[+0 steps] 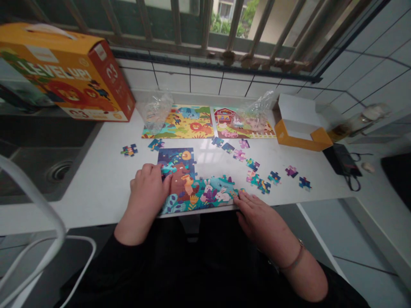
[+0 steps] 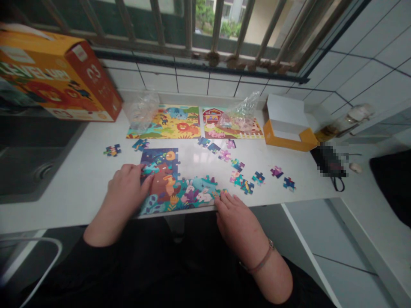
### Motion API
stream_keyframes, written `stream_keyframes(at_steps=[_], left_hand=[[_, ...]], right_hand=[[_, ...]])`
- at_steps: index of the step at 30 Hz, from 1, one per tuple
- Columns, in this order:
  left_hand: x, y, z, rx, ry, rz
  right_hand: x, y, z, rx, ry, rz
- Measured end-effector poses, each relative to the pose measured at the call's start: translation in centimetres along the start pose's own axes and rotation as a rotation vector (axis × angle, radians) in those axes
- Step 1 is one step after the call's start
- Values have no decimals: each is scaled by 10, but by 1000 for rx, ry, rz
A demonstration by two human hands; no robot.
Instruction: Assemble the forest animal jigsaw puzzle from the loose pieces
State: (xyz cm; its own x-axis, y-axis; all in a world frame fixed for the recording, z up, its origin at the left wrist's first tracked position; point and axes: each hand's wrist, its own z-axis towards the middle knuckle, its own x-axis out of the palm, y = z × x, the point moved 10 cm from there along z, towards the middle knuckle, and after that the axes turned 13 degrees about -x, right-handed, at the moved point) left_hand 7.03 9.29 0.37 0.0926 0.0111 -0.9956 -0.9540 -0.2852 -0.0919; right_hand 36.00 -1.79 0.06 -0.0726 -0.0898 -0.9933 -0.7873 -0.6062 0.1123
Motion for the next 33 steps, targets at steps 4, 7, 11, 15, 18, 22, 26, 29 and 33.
stream_keyframes(at_steps=[4, 7, 11, 15, 18, 22, 26, 29, 33], left_hand=[[2, 7, 9, 9, 13, -49], [1, 12, 13, 9, 27, -125], [-6, 11, 10, 27, 63, -340], [-3, -5, -4, 55, 204, -672], [10, -31, -22, 68, 434, -1025], [30, -65, -49, 14, 717, -1319], [42, -87, -72, -14, 846, -1437], [53, -98, -88, -51, 927, -1494], [59, -111, -103, -16, 948, -1486]], right_hand=[[1, 0, 1, 11, 17, -2], [0, -3, 0, 14, -14, 6], [-5, -6, -1, 2, -72, 8], [-10, -9, 0, 4, -88, 9], [-16, -15, 1, 17, -101, 23], [-22, -25, 0, 56, -149, 86], [-40, -19, -4, 40, -386, 162], [-50, -6, -7, 29, -524, 213], [-47, 7, -3, -7, -544, 275]])
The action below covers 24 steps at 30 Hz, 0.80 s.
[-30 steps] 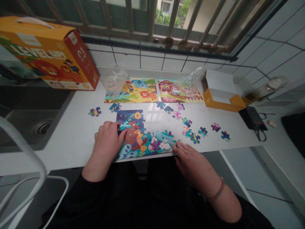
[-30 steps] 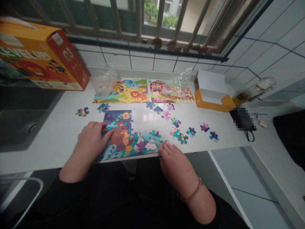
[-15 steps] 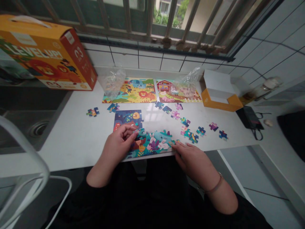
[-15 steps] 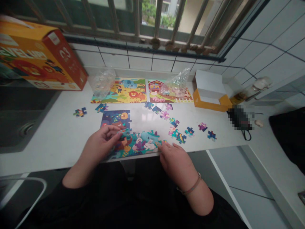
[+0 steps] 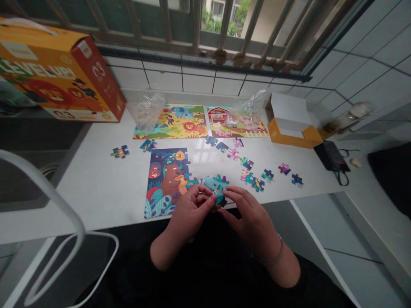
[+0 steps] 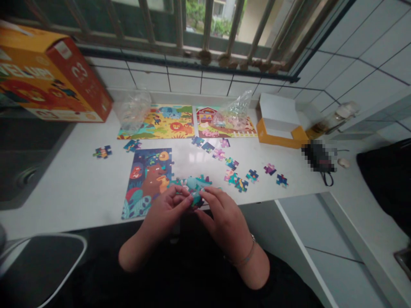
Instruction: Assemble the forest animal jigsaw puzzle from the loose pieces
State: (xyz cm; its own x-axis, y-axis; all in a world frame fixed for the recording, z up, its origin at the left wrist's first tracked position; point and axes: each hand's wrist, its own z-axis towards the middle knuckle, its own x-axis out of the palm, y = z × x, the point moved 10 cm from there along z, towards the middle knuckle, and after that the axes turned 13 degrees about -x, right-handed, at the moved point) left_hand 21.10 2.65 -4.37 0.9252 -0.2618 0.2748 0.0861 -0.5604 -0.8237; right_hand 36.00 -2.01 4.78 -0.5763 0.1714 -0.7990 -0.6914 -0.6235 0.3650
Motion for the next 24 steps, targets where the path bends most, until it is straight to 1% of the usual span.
stream_keyframes(at_steps=[3, 5, 6, 8, 10, 11, 12, 14, 16, 19, 22, 24], left_hand=[[6, -3, -2, 56, -14, 109], [9, -11, -5, 130, -26, 254], [11, -17, -8, 192, -40, 363], [17, -32, -14, 376, -81, 644], [24, -38, -18, 550, -133, 962], [27, -36, -17, 602, -156, 1107], [29, -32, -14, 625, -176, 1230], [27, -24, -6, 612, -200, 1396], [26, -20, -2, 599, -207, 1461], [24, -22, -2, 606, -226, 1474], [20, -24, -5, 601, -218, 1472], [15, -24, -7, 591, -218, 1465]], right_hand=[[4, -5, -4, 9, 11, 13], [5, -10, -7, 17, 25, 19], [4, -13, -9, 19, 31, 17], [-2, -20, -13, 25, 29, -6], [-12, -34, -19, 44, 23, -60], [-19, -44, -22, 62, 20, -99], [-26, -56, -26, 85, 17, -142], [-42, -83, -35, 144, 13, -238], [-55, -112, -46, 201, 15, -312], [-62, -149, -61, 247, 73, -371], [-63, -172, -71, 247, 144, -355], [-67, -183, -75, 245, 162, -334]])
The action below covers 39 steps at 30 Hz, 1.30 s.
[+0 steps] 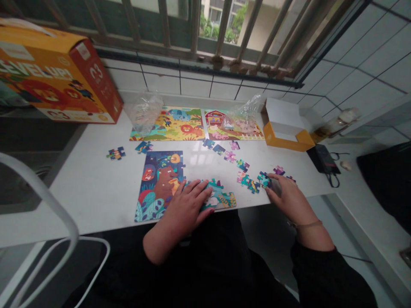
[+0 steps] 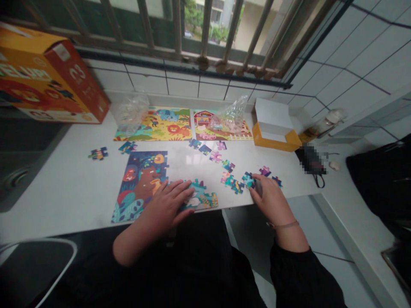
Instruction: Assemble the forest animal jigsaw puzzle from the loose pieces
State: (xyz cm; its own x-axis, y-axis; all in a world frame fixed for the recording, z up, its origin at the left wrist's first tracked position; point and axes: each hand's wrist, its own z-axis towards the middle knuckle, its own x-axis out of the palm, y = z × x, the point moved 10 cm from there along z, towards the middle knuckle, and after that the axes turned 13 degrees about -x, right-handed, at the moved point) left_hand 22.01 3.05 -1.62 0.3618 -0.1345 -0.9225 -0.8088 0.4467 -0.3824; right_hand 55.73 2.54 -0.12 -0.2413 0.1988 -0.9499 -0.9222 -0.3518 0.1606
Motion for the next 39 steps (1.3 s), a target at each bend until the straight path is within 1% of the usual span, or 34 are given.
stream_keyframes(at_steps=[3, 6, 9, 11, 16, 18, 20, 23, 25, 28, 31, 32, 34, 36, 39], left_hand=[[-4, 8, -4, -22, -15, -3], [-7, 16, -7, -32, -22, 2], [-8, 20, -9, -10, -5, 3], [-10, 21, -9, 11, -1, -4], [-12, 22, -9, 30, -14, -26], [-12, 21, -9, 33, -13, -29], [-12, 21, -10, 30, -9, -24], [-11, 20, -11, 24, 2, -8], [-10, 19, -11, 22, 15, 2], [-9, 21, -11, 13, 28, 8], [-9, 22, -13, 13, 40, 7], [-9, 22, -14, 17, 44, 7], [-9, 22, -16, 28, 51, 10], [-10, 22, -17, 37, 51, 13], [-12, 21, -18, 45, 41, 6]], right_hand=[[-8, -21, 0, 31, -10, -4], [-16, -52, 0, 155, -21, -64], [-14, -80, 1, 282, 17, -102], [-8, -92, 3, 334, 44, -80], [-5, -104, 5, 391, 25, -23], [-6, -104, 5, 396, 17, -12], [-12, -99, 5, 378, -19, -23], [-22, -78, 9, 315, -106, -39], [-22, -53, 16, 242, -127, -18], [-17, 4, 36, 68, -105, 54], [-3, 78, 57, -222, -23, 219], [1, 99, 62, -288, -6, 257], [6, 129, 69, -379, 7, 298], [14, 149, 74, -438, 31, 311], [23, 162, 76, -484, 67, 301]])
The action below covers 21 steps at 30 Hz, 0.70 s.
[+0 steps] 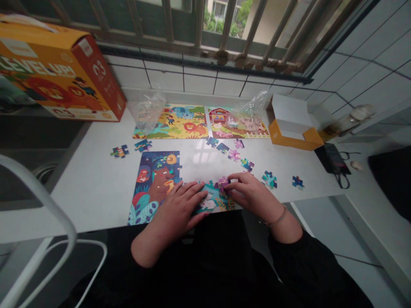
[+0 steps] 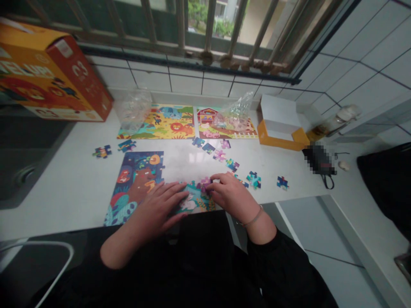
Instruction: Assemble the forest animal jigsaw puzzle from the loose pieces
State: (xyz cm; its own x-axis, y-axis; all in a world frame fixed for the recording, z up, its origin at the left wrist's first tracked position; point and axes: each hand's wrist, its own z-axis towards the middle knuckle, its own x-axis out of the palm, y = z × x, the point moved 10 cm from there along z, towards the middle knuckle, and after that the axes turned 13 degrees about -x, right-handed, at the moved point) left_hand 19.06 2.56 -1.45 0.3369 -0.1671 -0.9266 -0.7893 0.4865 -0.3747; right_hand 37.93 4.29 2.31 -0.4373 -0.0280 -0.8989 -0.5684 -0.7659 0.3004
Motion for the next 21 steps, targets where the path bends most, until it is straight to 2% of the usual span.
stream_keyframes(at_steps=[3, 9, 17, 19, 21], left_hand=[[-1, -1, 0, 4, -5, -6], [-4, -1, 1, 6, -19, -29], [-3, 0, 2, 0, -13, -32], [-2, -1, 2, -1, -4, -30], [-2, -1, 1, -2, 1, -27]], right_hand=[[2, -1, 1, 5, 11, -8], [-7, -17, 5, 56, -50, -40], [14, -46, 41, 141, -30, -103], [5, -56, 38, 216, -53, -153], [-9, -72, 25, 372, -55, -252]])
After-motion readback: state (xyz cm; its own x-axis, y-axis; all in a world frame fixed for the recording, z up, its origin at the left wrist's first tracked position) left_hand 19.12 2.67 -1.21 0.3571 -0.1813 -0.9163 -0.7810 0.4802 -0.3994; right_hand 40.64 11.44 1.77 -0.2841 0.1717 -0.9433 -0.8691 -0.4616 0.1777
